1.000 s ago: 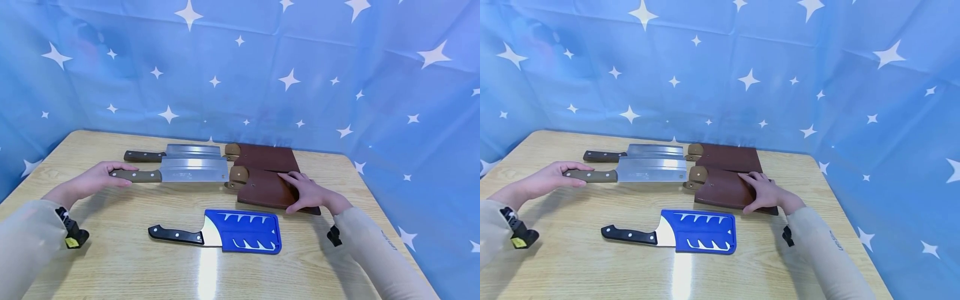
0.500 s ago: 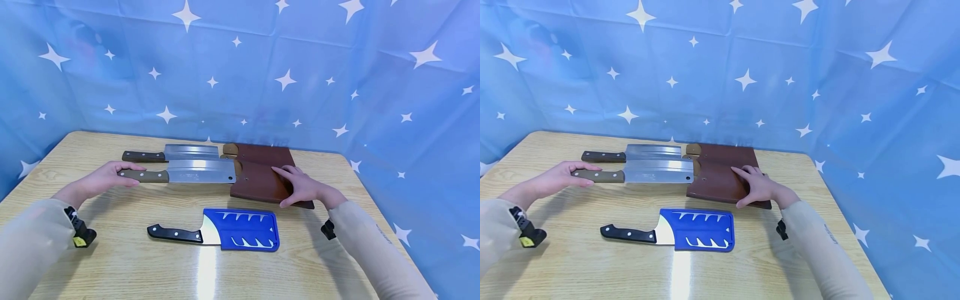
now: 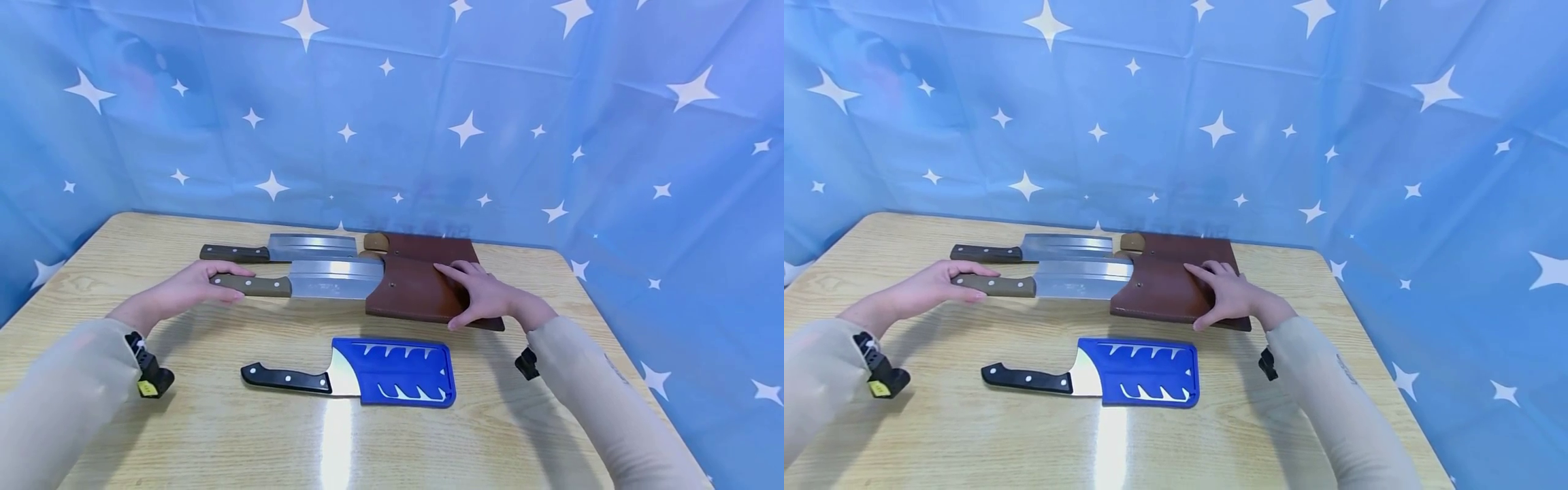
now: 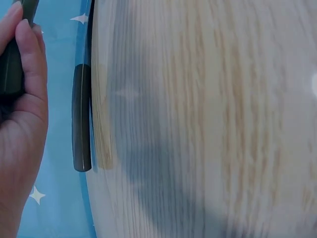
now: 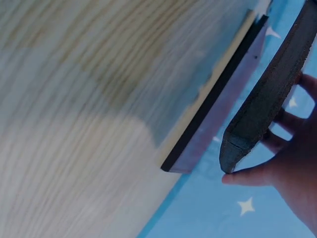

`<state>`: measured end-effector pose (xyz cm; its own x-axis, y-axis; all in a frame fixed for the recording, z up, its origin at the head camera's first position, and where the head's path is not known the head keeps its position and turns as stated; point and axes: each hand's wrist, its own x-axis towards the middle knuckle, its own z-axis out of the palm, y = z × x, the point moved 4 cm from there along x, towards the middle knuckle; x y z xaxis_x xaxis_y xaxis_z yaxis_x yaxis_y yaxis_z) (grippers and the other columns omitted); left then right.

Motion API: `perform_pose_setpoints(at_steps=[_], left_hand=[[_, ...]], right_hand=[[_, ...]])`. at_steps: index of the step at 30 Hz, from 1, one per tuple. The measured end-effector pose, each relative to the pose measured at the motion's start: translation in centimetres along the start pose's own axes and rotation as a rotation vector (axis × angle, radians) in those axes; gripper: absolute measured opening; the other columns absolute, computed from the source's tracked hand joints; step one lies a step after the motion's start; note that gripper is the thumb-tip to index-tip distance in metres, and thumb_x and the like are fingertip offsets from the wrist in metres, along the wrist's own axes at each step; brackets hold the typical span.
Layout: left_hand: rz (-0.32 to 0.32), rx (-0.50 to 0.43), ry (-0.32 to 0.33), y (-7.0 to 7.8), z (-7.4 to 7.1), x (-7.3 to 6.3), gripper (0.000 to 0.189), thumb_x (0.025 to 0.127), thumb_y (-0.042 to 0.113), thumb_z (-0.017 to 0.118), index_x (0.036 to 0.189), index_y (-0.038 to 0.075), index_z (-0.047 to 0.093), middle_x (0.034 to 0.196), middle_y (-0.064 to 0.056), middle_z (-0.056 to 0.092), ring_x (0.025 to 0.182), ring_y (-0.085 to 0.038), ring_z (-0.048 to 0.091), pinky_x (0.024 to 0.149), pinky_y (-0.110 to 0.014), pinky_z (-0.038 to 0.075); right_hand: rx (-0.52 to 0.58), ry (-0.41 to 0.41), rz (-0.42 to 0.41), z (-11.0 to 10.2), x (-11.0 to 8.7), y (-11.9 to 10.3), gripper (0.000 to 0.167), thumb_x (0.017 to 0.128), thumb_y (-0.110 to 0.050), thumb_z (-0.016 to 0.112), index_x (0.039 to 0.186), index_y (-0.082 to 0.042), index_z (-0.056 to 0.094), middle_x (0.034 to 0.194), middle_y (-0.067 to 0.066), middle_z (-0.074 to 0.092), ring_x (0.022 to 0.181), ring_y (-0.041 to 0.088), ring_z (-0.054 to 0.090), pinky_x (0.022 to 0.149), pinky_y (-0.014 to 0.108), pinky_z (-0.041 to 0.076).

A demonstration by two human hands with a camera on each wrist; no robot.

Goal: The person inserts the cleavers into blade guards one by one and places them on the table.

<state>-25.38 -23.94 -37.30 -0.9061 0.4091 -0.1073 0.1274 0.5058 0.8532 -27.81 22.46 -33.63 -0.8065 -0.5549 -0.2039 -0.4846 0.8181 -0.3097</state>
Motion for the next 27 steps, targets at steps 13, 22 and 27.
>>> perform_pose_setpoints(at_steps=[13,22,27], left_hand=[[0.004,0.028,0.001,1.6,0.8,1.1,0.050,0.084,0.024,0.069,0.129,0.007,0.054,0.140,-0.018,0.044,0.095,-0.009,0.062,0.083,-0.031,0.048],[-0.036,0.050,0.001,2.8,1.7,2.3,0.051,0.084,0.028,0.069,0.130,0.013,0.054,0.145,-0.018,0.038,0.096,-0.023,0.065,0.095,-0.049,0.041],[-0.038,0.013,-0.012,3.5,2.2,2.9,0.053,0.084,0.032,0.069,0.131,0.013,0.053,0.144,-0.016,0.039,0.100,-0.027,0.064,0.095,-0.048,0.043]], right_hand=[[-0.021,-0.005,-0.026,-0.8,1.5,-1.5,0.106,0.068,-0.045,0.079,0.151,-0.021,0.018,0.150,0.016,0.022,0.133,0.037,0.021,0.100,0.063,0.027],[-0.035,-0.019,-0.023,-1.2,2.5,-2.7,0.106,0.068,-0.046,0.079,0.151,-0.025,0.015,0.152,0.015,0.019,0.136,0.038,0.017,0.099,0.070,0.021],[-0.032,-0.014,-0.018,-1.5,2.9,-3.2,0.106,0.069,-0.046,0.078,0.151,-0.025,0.015,0.152,0.016,0.018,0.137,0.038,0.015,0.100,0.072,0.018]])
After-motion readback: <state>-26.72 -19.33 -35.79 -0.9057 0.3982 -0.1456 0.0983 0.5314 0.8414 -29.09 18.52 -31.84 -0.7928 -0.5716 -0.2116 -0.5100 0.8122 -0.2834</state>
